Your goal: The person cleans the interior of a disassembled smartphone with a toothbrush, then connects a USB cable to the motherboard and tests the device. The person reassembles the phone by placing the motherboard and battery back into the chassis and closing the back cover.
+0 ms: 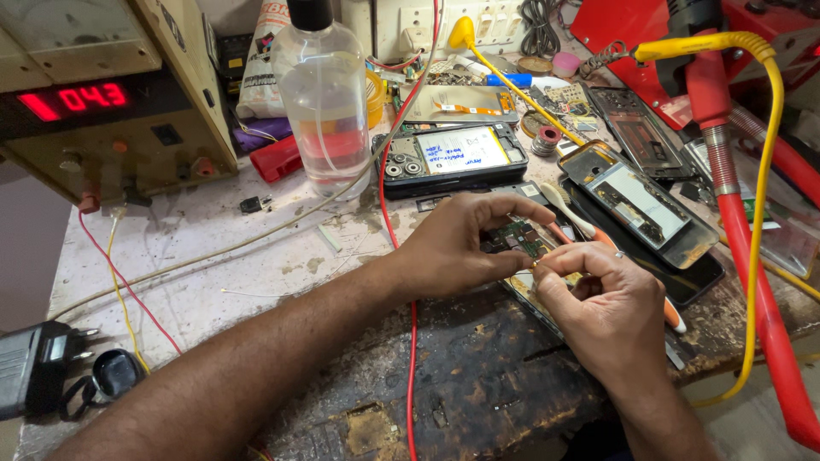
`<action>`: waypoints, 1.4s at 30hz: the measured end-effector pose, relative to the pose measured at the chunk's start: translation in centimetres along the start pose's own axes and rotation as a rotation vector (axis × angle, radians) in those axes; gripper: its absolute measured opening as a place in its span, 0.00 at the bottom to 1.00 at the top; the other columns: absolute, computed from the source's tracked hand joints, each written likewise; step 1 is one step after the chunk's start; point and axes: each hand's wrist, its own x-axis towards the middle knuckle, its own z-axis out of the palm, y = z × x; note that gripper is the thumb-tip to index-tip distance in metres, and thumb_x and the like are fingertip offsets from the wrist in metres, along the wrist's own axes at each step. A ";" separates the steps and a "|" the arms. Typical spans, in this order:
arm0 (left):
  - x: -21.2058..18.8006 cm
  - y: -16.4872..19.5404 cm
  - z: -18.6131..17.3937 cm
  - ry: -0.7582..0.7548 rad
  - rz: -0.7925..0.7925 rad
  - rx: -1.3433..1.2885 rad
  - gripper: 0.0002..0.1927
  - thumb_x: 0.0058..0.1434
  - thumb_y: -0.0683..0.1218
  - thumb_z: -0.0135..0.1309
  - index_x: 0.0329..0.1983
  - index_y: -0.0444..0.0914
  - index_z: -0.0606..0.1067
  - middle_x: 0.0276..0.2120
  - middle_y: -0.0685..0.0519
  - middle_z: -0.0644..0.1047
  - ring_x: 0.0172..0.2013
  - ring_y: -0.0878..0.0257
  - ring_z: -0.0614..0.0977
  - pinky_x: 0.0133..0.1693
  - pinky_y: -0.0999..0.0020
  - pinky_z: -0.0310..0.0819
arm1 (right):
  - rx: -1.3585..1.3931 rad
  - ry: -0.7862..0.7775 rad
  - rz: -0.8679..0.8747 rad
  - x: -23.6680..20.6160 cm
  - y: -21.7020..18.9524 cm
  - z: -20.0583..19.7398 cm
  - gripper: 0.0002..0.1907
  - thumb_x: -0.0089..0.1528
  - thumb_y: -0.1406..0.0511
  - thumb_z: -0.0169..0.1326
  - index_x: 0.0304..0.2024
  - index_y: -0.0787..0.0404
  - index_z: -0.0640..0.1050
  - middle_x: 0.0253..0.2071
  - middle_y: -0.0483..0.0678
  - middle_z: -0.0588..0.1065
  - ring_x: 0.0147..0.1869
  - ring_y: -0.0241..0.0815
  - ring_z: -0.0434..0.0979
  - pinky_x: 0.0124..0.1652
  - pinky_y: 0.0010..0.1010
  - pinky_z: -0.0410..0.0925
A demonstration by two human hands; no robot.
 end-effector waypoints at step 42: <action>-0.1 0.6 0.0 0.001 0.012 -0.030 0.20 0.60 0.36 0.59 0.57 0.34 0.74 0.53 0.52 0.81 0.56 0.70 0.79 0.59 0.71 0.75 | -0.019 0.018 0.050 -0.1 -0.2 0.1 0.05 0.58 0.67 0.65 0.34 0.63 0.84 0.28 0.43 0.81 0.24 0.26 0.71 0.25 0.19 0.64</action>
